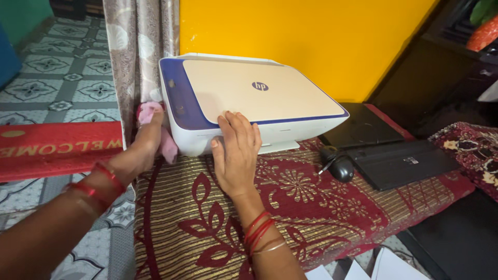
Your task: The person cleans a keyboard and printer with a pink cloth, then sits on the floor to unpack and sort a stack of white papers from a plastic sleeve. The person wipes the printer surface thoroughly and arranges the papers into a neat pile.
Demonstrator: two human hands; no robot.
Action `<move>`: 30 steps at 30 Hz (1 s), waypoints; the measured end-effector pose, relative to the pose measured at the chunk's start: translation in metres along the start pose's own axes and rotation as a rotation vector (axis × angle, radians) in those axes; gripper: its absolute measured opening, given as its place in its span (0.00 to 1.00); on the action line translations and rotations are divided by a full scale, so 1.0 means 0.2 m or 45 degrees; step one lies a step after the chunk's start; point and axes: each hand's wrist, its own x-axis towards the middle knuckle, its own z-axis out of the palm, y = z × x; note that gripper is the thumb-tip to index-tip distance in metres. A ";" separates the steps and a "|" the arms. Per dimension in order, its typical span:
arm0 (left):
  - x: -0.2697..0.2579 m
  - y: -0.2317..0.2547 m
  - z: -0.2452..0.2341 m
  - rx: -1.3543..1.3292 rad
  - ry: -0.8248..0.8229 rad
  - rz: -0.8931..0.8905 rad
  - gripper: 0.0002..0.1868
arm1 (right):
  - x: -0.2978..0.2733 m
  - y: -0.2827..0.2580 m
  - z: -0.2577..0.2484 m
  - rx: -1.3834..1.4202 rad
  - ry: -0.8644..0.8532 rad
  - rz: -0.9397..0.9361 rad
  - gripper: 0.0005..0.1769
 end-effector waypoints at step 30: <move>-0.73 0.19 0.29 -0.701 -0.067 0.447 0.25 | -0.02 0.02 -0.02 0.043 -0.016 -0.004 0.25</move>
